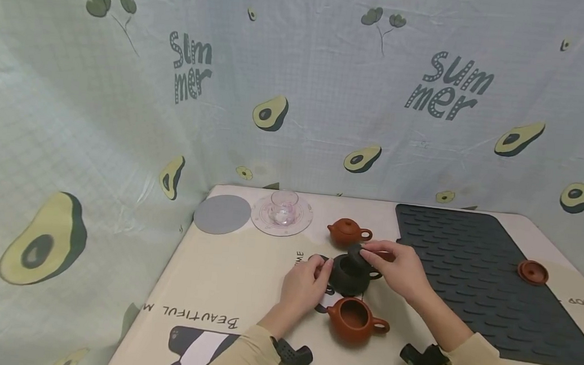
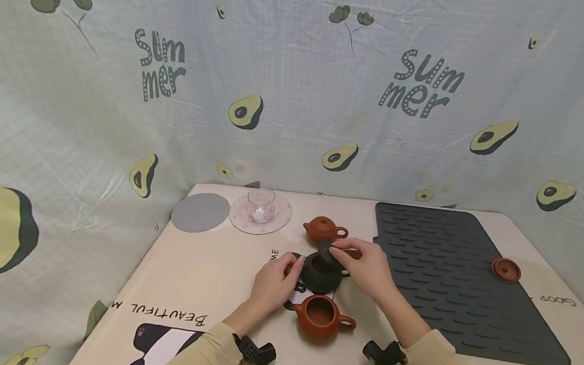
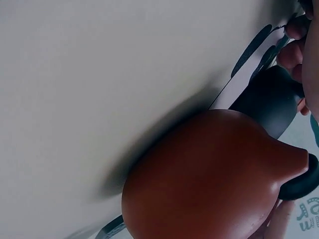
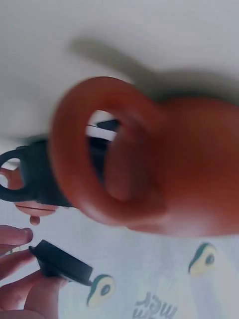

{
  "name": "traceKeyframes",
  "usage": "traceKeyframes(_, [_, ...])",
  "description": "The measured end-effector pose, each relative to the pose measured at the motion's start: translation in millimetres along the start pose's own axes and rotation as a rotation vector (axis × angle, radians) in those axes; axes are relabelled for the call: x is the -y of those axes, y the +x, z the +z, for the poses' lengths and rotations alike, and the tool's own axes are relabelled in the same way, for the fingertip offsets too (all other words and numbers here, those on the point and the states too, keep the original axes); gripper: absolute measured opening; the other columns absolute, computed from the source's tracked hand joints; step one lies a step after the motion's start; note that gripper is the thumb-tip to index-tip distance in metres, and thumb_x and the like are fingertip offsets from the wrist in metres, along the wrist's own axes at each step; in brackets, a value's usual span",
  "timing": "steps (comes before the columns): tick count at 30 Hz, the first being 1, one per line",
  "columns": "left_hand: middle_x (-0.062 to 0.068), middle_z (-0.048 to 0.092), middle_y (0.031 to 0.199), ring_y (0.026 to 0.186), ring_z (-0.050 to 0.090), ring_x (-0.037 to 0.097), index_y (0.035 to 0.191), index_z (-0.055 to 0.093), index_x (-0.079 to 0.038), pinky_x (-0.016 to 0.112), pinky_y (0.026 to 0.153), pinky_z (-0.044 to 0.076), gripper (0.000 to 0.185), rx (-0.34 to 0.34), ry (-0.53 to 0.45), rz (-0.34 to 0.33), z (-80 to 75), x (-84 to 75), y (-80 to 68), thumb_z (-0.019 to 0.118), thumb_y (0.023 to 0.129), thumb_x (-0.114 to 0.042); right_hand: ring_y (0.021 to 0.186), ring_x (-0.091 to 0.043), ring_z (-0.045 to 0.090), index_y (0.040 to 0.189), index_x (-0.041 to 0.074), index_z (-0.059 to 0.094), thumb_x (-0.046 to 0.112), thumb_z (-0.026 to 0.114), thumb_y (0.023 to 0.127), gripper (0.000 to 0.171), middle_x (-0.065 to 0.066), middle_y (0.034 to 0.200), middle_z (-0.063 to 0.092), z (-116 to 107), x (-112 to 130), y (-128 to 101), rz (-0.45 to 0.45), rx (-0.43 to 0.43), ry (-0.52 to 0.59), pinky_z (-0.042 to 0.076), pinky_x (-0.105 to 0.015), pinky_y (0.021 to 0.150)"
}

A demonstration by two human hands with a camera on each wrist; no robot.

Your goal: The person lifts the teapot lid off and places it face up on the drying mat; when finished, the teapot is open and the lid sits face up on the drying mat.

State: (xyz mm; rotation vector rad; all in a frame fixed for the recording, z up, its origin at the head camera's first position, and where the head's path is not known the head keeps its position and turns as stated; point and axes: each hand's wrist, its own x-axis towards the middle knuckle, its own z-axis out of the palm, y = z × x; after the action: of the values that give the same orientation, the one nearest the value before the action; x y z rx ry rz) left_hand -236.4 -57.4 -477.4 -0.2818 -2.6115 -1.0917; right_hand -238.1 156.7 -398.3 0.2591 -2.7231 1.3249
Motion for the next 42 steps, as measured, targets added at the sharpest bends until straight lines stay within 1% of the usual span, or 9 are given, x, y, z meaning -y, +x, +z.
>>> traceKeyframes(4, [-0.01,0.05,0.068,0.067,0.048,0.012,0.089,0.063,-0.021,0.028,0.061,0.037,0.029,-0.006,-0.005,0.009,1.6,-0.4,0.2,0.052,0.106,-0.043,0.111,-0.03,0.066,0.125,0.009,0.071,0.034,0.07,0.099,0.036,-0.012,0.13,0.063,-4.4,-2.8,-2.3,0.112,0.024,0.196,0.053,-0.046,0.093])
traceKeyframes(9, [-0.011,0.05,0.068,0.067,0.048,0.012,0.089,0.063,-0.021,0.028,0.061,0.037,0.027,-0.012,-0.01,0.011,0.0,0.0,-1.3,0.053,0.106,-0.04,0.113,-0.025,0.062,0.129,0.001,0.065,0.029,0.068,0.101,0.04,-0.015,0.13,0.058,-5.6,-3.6,-3.7,0.135,0.084,0.411,0.054,-0.035,0.093])
traceKeyframes(13, [-0.011,0.05,0.068,0.067,0.048,0.012,0.089,0.063,-0.021,0.028,0.061,0.038,0.029,-0.003,-0.014,0.014,-0.6,1.0,-1.6,0.052,0.106,-0.042,0.113,-0.026,0.064,0.132,-0.004,0.057,0.03,0.065,0.102,0.046,-0.018,0.131,0.054,-5.9,-2.9,-4.6,0.157,0.115,0.54,0.053,-0.031,0.092])
traceKeyframes(16, [-0.011,0.05,0.068,0.067,0.048,0.011,0.089,0.063,-0.022,0.028,0.061,0.038,0.03,0.006,-0.019,0.01,0.3,2.6,-2.4,0.051,0.106,-0.043,0.112,-0.026,0.066,0.138,0.0,0.053,0.033,0.064,0.103,0.049,-0.017,0.138,0.05,-4.5,-3.9,-4.8,0.19,0.145,0.646,0.053,-0.029,0.091])
traceKeyframes(19, [-0.011,0.051,0.068,0.067,0.049,0.011,0.089,0.063,-0.022,0.028,0.06,0.038,0.03,0.006,-0.021,0.007,1.0,4.0,-3.0,0.051,0.106,-0.043,0.108,-0.025,0.068,0.144,0.009,0.052,0.033,0.063,0.103,0.049,-0.014,0.145,0.046,-3.2,-4.9,-3.3,0.23,0.187,0.761,0.052,-0.029,0.09])
traceKeyframes(23, [-0.012,0.052,0.069,0.068,0.049,0.011,0.09,0.064,-0.022,0.028,0.061,0.038,0.031,-0.002,-0.019,0.008,0.9,4.4,-1.9,0.051,0.106,-0.044,0.11,-0.025,0.065,0.15,0.018,0.051,0.031,0.06,0.105,0.047,-0.011,0.149,0.041,-4.0,-6.4,-0.1,0.249,0.252,0.847,0.051,-0.029,0.089])
traceKeyframes(31, [-0.012,0.053,0.069,0.068,0.05,0.011,0.09,0.065,-0.022,0.028,0.061,0.038,0.03,-0.004,-0.027,0.011,2.1,3.5,-1.0,0.052,0.106,-0.044,0.111,-0.024,0.061,0.158,0.021,0.038,0.02,0.046,0.111,0.048,-0.01,0.141,0.042,-11.3,-7.9,3.9,0.218,0.381,1.031,0.049,-0.029,0.092])
traceKeyframes(37, [-0.013,0.054,0.069,0.069,0.05,0.011,0.092,0.066,-0.022,0.029,0.062,0.039,0.029,-0.003,-0.035,0.007,3.5,3.4,-1.3,0.053,0.105,-0.044,0.112,-0.024,0.058,0.148,0.025,0.051,0.012,0.04,0.111,0.041,-0.01,0.139,0.041,-18.5,-10.1,2.4,0.195,0.421,1.165,0.048,-0.028,0.095])
traceKeyframes(42, [-0.013,0.054,0.069,0.069,0.051,0.011,0.092,0.066,-0.022,0.029,0.062,0.039,0.029,-0.003,-0.035,0.01,4.1,4.3,-0.8,0.053,0.105,-0.044,0.123,-0.025,0.054,0.14,0.023,0.058,0.005,0.035,0.11,0.042,-0.009,0.153,0.023,-23.1,-8.7,1.8,0.196,0.411,1.253,0.045,-0.029,0.102])
